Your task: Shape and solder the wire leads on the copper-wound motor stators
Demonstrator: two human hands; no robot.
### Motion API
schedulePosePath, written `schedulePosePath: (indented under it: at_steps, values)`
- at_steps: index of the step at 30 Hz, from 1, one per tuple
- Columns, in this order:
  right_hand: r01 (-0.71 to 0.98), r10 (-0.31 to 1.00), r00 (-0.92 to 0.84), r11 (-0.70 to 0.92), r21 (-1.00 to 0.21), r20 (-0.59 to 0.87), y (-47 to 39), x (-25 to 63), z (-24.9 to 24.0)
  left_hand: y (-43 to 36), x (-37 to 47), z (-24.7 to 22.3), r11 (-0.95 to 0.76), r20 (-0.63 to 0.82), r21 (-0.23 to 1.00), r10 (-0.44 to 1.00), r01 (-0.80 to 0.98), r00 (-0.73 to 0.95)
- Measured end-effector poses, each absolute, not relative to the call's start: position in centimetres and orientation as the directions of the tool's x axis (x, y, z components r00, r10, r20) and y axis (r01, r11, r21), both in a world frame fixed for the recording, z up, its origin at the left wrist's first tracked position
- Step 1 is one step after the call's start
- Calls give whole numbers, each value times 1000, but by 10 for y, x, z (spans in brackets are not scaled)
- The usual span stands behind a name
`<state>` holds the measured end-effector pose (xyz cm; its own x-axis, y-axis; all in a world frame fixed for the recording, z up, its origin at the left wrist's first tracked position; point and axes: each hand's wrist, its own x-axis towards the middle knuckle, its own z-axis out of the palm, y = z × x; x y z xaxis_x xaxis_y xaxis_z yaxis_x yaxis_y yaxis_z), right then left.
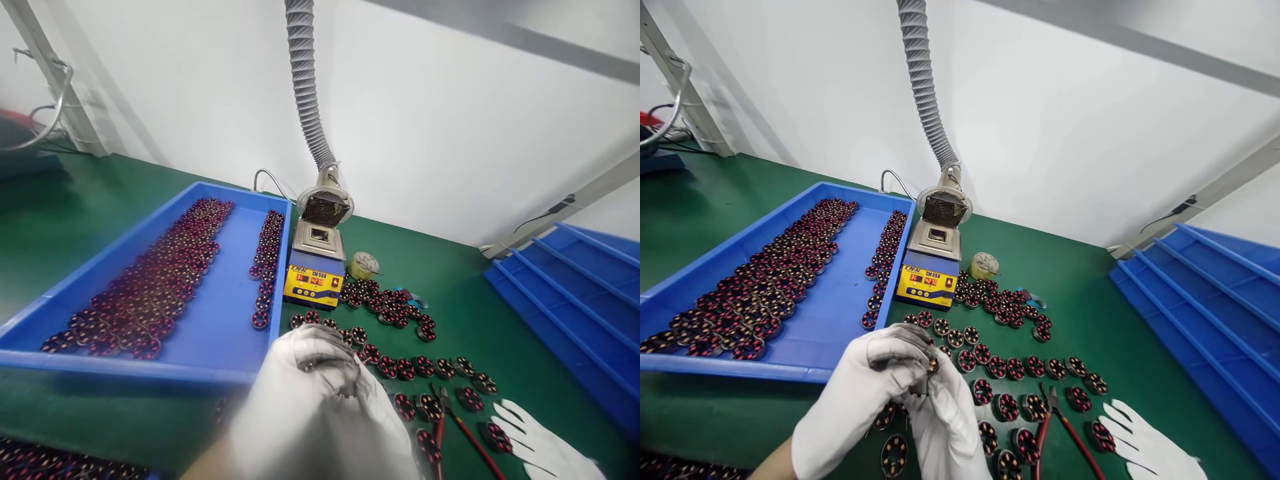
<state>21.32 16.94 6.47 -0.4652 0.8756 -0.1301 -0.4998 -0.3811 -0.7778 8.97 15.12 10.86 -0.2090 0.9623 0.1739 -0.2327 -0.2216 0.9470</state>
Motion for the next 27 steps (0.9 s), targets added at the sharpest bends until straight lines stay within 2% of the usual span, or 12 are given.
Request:
schedulePosePath:
  at_steps: [3,5,6,8,11,13,15,18,21,22,24,27]
  values:
    - [-489,841,-516,-446,-750,-163,168,217,74,149,83,104,-194,85,947,921,-257,-381]
    - [-487,828,-534,-469,-737,-173,168,219,80,145,78,101,-181,103,973,894,-141,-435]
    - [-488,825,-536,-474,-733,-177,167,220,82,143,77,100,-187,158,982,901,-34,-404]
    - [-482,822,-539,-481,-732,-185,166,220,84,140,77,98,-249,301,940,927,232,-225]
    - [-469,845,-499,-451,-759,-194,164,216,83,139,80,94,-435,494,775,869,458,-11]
    - [-481,863,-464,-435,-761,-199,162,214,81,140,80,93,-510,567,743,824,434,-3]
    - [-491,849,-485,-463,-738,-210,161,214,82,143,80,94,-527,561,793,827,306,-30]
    - [-454,785,-575,-539,-710,-228,161,216,85,146,78,100,-423,416,905,901,-37,-120]
    - [-447,759,-609,-567,-692,-230,161,218,87,144,73,103,-301,224,898,941,-321,-254]
    - [-459,763,-605,-569,-682,-229,160,218,87,143,71,103,-275,177,900,940,-338,-292]
    - [-488,781,-580,-561,-669,-232,159,218,86,139,67,102,-186,105,951,945,-246,-308]
    - [-491,795,-553,-552,-673,-248,158,217,85,135,67,102,-100,86,990,986,-95,-141]
